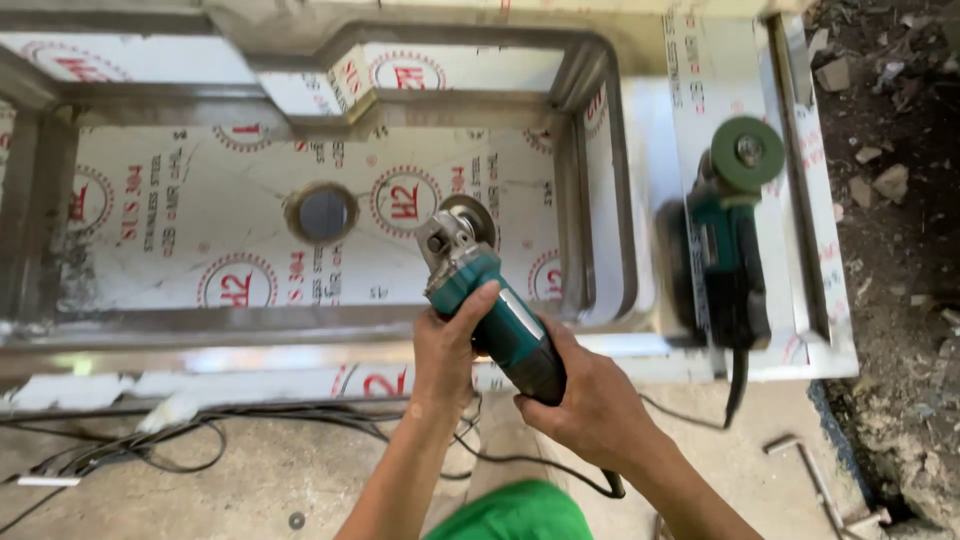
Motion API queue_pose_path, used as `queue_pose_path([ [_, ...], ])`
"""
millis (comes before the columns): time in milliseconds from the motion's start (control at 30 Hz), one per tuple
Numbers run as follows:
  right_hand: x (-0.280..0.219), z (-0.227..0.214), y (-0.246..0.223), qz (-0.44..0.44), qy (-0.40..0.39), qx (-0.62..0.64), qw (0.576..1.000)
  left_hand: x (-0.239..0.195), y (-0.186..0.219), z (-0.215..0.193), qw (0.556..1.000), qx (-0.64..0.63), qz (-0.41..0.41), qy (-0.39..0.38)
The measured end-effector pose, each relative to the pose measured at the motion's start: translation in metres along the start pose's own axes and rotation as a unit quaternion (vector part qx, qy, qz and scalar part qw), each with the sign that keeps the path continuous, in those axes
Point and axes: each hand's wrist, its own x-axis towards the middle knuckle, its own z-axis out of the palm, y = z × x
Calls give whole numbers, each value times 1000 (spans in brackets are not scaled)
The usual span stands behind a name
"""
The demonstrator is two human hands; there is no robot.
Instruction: The person is using an angle grinder to smooth and finish the edges and interior of a stainless steel sink basin.
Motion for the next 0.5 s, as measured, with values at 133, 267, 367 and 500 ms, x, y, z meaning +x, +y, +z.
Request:
queue_pose_path([
  [133, 48, -4, 13, -7, -8, 4, 1000, 44, -8, 9, 1000, -9, 4, 4],
  [267, 79, 14, 16, 59, -18, -117, 991, 81, -27, -11, 1000, 12, -9, 1],
  [367, 96, 43, 31, -6, 98, -173, 980, 98, -34, -26, 996, -65, -12, -61],
  [500, 104, 76, 29, 3, 169, -207, 964, 113, -50, -41, 992, -111, -30, -50],
])
